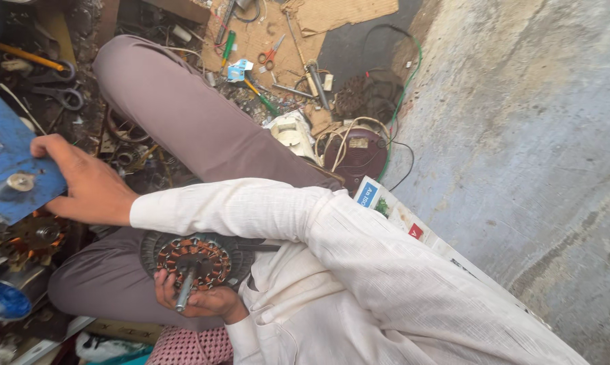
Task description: The person sits on the ground with a ceiling fan motor stator on their lap and works on its copper windings. They use pliers to grip and trim wire ends, pick up a screwdriver from the cluttered work area, and continue manipulating the winding wires with hand tools.
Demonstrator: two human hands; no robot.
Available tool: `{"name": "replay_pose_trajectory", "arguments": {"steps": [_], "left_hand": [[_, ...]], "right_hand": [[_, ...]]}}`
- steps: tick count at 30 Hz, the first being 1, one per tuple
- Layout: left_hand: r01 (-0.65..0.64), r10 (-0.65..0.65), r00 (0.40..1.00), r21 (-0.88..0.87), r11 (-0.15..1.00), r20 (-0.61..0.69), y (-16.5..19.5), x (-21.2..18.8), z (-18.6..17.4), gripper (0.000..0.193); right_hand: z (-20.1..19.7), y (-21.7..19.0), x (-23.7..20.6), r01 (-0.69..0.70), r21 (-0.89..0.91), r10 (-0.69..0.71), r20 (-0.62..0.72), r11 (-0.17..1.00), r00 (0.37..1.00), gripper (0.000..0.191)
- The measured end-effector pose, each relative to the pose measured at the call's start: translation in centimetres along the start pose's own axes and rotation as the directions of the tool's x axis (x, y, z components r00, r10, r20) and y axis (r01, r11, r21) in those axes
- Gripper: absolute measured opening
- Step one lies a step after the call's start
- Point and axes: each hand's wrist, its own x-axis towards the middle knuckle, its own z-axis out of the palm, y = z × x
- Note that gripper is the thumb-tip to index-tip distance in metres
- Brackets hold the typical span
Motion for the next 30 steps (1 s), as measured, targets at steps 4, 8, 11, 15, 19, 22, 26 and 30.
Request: {"name": "replay_pose_trajectory", "arguments": {"steps": [4, 8, 11, 15, 19, 22, 26, 30], "left_hand": [[-0.009, 0.008, 1.000, 0.057, 0.998, 0.016, 0.1, -0.5, 0.2, 0.059], [-0.012, 0.012, 1.000, 0.033, 0.999, 0.011, 0.3, -0.6, 0.5, 0.059], [-0.003, 0.003, 1.000, 0.046, 0.999, -0.001, 0.2, -0.1, 0.1, 0.062], [0.013, -0.013, 1.000, -0.030, 0.999, -0.022, -0.2, 0.5, -0.7, 0.062], [0.013, -0.013, 1.000, -0.010, 1.000, 0.006, -1.3, 1.3, -1.9, 0.065], [0.025, -0.025, 0.999, -0.013, 1.000, -0.022, -3.0, 2.5, -2.9, 0.065], [0.065, -0.065, 0.998, -0.008, 0.998, -0.015, -5.3, 3.4, -4.3, 0.067], [0.106, -0.106, 0.994, -0.008, 0.994, 0.002, -7.6, 3.4, -4.6, 0.066]], "right_hand": [[-0.8, -0.3, -0.7, 0.112, 0.051, -0.102, -0.167, 0.992, 0.981, 0.070], [-1.7, -0.5, -0.7, 0.072, 0.107, -0.021, -0.417, 0.992, 0.908, 0.050], [-2.5, 0.0, 0.5, 0.099, 0.107, -0.033, -0.492, 0.989, 0.870, 0.038], [-3.8, 1.1, 2.6, 0.144, 0.070, -0.094, -0.475, 0.987, 0.875, 0.027], [-5.3, 1.7, 5.2, 0.214, 0.075, -0.162, -0.432, 0.974, 0.887, 0.032], [-7.0, 2.2, 6.1, 0.141, -0.488, -0.297, -0.259, 0.862, 0.919, 0.040], [-7.5, 3.6, 8.0, 0.340, 0.016, -0.331, -0.197, 0.940, 0.923, 0.042], [-9.2, 5.9, 8.0, 0.027, 0.442, 0.008, -0.076, 0.896, 0.997, 0.029]]}}
